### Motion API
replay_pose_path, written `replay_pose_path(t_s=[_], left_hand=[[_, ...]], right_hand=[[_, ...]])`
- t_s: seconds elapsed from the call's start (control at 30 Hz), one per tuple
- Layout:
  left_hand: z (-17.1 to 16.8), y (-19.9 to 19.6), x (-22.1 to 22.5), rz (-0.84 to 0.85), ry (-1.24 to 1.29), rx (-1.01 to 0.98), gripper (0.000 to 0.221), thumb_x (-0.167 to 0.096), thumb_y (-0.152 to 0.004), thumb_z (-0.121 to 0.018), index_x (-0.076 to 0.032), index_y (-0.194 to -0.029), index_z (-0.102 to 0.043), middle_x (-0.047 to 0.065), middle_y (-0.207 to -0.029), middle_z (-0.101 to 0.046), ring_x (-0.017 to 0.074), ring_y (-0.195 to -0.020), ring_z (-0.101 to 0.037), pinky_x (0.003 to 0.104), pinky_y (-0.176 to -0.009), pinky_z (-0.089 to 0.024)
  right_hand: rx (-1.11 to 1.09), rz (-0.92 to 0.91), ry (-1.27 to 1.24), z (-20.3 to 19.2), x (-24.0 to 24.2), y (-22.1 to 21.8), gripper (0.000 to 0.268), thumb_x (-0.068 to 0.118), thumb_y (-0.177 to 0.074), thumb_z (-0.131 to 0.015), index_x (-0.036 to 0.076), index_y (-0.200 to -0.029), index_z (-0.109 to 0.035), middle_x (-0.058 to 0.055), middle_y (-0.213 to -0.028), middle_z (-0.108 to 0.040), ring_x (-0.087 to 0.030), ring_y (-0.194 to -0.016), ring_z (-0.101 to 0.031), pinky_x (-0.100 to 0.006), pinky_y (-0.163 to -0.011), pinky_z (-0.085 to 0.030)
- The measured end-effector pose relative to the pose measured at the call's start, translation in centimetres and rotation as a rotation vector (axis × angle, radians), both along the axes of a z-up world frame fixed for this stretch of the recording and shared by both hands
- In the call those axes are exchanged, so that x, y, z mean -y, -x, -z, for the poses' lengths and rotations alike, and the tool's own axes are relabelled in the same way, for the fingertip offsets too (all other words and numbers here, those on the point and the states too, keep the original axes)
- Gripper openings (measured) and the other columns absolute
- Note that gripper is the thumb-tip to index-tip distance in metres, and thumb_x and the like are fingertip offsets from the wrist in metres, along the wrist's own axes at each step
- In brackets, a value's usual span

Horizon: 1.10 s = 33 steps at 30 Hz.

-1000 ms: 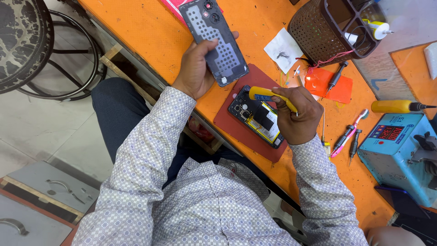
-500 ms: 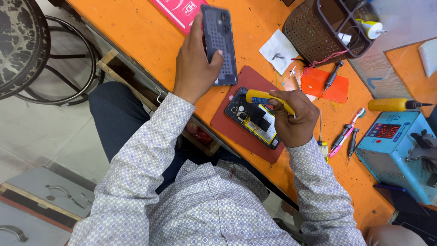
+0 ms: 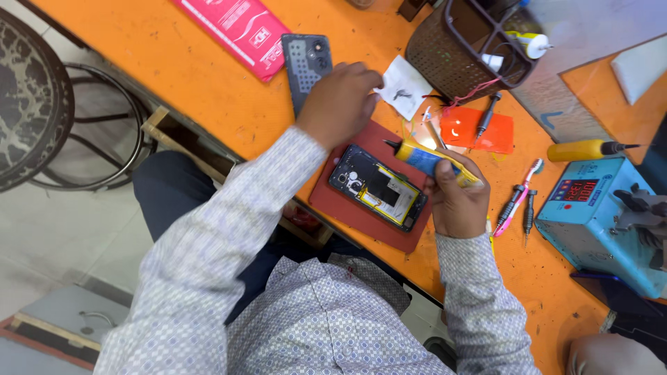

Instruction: The person applies adhesive from a tube to the frame of a mobile phone, presses the back cover onto the device, wipes it with a cloth, and then tests the phone screen.

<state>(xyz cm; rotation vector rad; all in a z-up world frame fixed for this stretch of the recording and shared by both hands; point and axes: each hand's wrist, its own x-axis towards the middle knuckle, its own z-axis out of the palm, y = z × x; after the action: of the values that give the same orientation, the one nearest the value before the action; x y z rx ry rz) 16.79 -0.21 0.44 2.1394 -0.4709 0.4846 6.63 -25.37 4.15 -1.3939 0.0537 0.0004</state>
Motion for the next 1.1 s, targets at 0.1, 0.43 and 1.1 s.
replay_pose_path(t_s=[0.1,0.43,1.1], left_hand=[[0.4,-5.2,3.7,0.059,-0.282,-0.027,0.020,-0.015,-0.081,-0.076,-0.005,-0.098,-0.071,0.014,-0.102,-0.068,0.0365,-0.103,-0.063,0.048,-0.079,-0.053],[-1.4,-2.9,1.8,0.176,0.520,-0.459,0.012,-0.018,-0.104,-0.066,-0.006,-0.105,-0.063,0.004,-0.094,-0.066,0.0156,-0.085,-0.061,0.031,-0.076,-0.051],[-8.6,8.7,1.5,0.292,0.687,-0.440,0.023,0.001,-0.093,-0.073,-0.004,-0.093,-0.050,0.000,-0.083,-0.060,0.0030,-0.078,-0.060,0.023,-0.072,-0.054]], right_hand=[[-0.090,0.051,-0.191,-0.3,2.0,1.3,0.030,0.015,-0.105,-0.067,-0.004,-0.128,-0.061,-0.009,-0.103,-0.068,-0.016,-0.081,-0.064,-0.029,-0.071,-0.054],[-0.094,0.079,-0.344,-2.3,3.4,2.1,0.031,0.015,-0.103,-0.066,-0.002,-0.129,-0.060,-0.010,-0.107,-0.068,-0.016,-0.084,-0.062,-0.030,-0.074,-0.052],[0.053,0.064,-0.072,-4.6,0.5,3.1,0.033,0.015,-0.102,-0.070,-0.007,-0.126,-0.065,-0.012,-0.100,-0.071,-0.018,-0.079,-0.065,-0.032,-0.072,-0.055]])
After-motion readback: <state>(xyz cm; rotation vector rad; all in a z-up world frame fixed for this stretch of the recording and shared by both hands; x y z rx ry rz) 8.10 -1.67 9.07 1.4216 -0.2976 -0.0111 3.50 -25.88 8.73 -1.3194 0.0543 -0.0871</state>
